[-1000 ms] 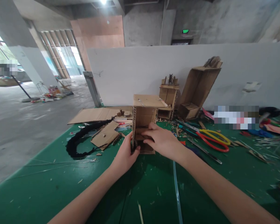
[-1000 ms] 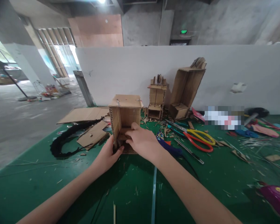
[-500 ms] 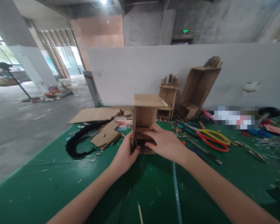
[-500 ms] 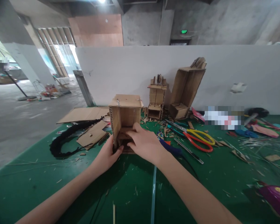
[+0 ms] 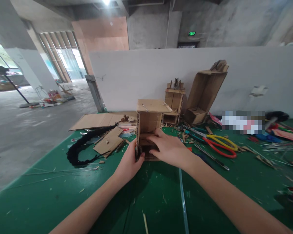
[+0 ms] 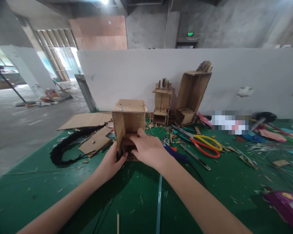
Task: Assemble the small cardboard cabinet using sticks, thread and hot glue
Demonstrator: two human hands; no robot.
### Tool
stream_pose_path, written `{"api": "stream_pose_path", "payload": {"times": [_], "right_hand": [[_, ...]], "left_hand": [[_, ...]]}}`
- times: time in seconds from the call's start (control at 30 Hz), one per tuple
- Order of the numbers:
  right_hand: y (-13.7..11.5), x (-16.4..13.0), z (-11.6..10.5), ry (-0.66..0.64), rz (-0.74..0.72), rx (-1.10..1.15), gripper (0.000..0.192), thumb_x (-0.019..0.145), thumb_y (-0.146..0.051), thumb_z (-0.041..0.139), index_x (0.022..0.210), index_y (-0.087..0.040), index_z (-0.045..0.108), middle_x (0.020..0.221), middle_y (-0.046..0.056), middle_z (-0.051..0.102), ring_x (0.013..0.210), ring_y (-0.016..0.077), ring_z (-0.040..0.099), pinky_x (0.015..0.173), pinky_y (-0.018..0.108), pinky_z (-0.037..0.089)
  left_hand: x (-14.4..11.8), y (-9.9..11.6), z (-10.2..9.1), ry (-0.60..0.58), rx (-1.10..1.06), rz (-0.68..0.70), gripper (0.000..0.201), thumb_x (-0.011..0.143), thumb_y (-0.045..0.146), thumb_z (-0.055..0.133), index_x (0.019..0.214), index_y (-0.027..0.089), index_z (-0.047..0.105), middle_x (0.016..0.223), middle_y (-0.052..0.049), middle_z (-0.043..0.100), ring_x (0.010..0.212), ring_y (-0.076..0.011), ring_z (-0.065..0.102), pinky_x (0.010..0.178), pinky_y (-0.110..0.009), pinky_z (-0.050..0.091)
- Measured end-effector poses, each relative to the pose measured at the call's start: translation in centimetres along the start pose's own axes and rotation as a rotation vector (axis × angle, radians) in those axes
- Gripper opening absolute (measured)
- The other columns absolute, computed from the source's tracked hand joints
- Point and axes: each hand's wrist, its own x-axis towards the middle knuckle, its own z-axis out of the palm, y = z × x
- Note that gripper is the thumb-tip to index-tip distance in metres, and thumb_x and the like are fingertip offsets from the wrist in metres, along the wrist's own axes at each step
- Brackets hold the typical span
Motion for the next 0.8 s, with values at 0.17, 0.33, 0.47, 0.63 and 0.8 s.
{"api": "stream_pose_path", "payload": {"times": [0.17, 0.33, 0.47, 0.63, 0.8], "right_hand": [[0.2, -0.4, 0.3, 0.08, -0.034, 0.009, 0.051, 0.081, -0.034, 0.052, 0.13, -0.026, 0.044, 0.115, 0.008, 0.053, 0.075, 0.0196, 0.059, 0.048, 0.029, 0.033], [0.1, -1.3, 0.4, 0.186, -0.056, 0.009, 0.038, 0.086, -0.036, 0.048, 0.122, -0.024, 0.05, 0.114, 0.007, 0.054, 0.078, 0.0181, 0.06, 0.054, 0.029, 0.039], [0.1, -1.7, 0.6, 0.164, -0.048, -0.026, 0.033, 0.087, -0.037, 0.047, 0.116, -0.023, 0.055, 0.11, 0.006, 0.055, 0.075, 0.0166, 0.059, 0.054, 0.03, 0.041], [0.5, -1.4, 0.6, 0.103, -0.079, -0.047, 0.035, 0.086, -0.036, 0.048, 0.118, -0.026, 0.057, 0.112, 0.006, 0.054, 0.073, 0.0168, 0.06, 0.051, 0.029, 0.04], [0.5, -1.5, 0.2, 0.174, -0.062, 0.08, 0.033, 0.088, -0.037, 0.046, 0.116, -0.023, 0.055, 0.113, 0.006, 0.056, 0.078, 0.0168, 0.061, 0.058, 0.029, 0.044]], "left_hand": [[0.0, 0.0, 0.0, -0.007, -0.032, 0.0, 0.047, 0.083, 0.018, 0.048, 0.129, 0.016, 0.038, 0.127, -0.013, 0.05, 0.119, -0.024, 0.047, 0.1, -0.04, 0.04], [0.0, 0.1, -0.1, -0.003, -0.002, 0.006, 0.048, 0.083, 0.018, 0.048, 0.13, 0.016, 0.037, 0.126, -0.014, 0.051, 0.118, -0.0247, 0.047, 0.099, -0.041, 0.04], [-0.1, 0.0, -0.1, -0.005, 0.021, 0.0, 0.046, 0.084, 0.02, 0.047, 0.129, 0.015, 0.037, 0.125, -0.015, 0.051, 0.118, -0.0251, 0.047, 0.097, -0.042, 0.041], [-0.1, 0.0, -0.1, -0.017, 0.023, 0.004, 0.05, 0.084, 0.019, 0.047, 0.132, 0.014, 0.034, 0.126, -0.015, 0.05, 0.119, -0.0252, 0.046, 0.097, -0.041, 0.041], [0.0, 0.2, -0.3, -0.012, 0.03, 0.004, 0.048, 0.084, 0.02, 0.047, 0.13, 0.015, 0.036, 0.123, -0.014, 0.052, 0.117, -0.0254, 0.048, 0.095, -0.041, 0.043]]}}
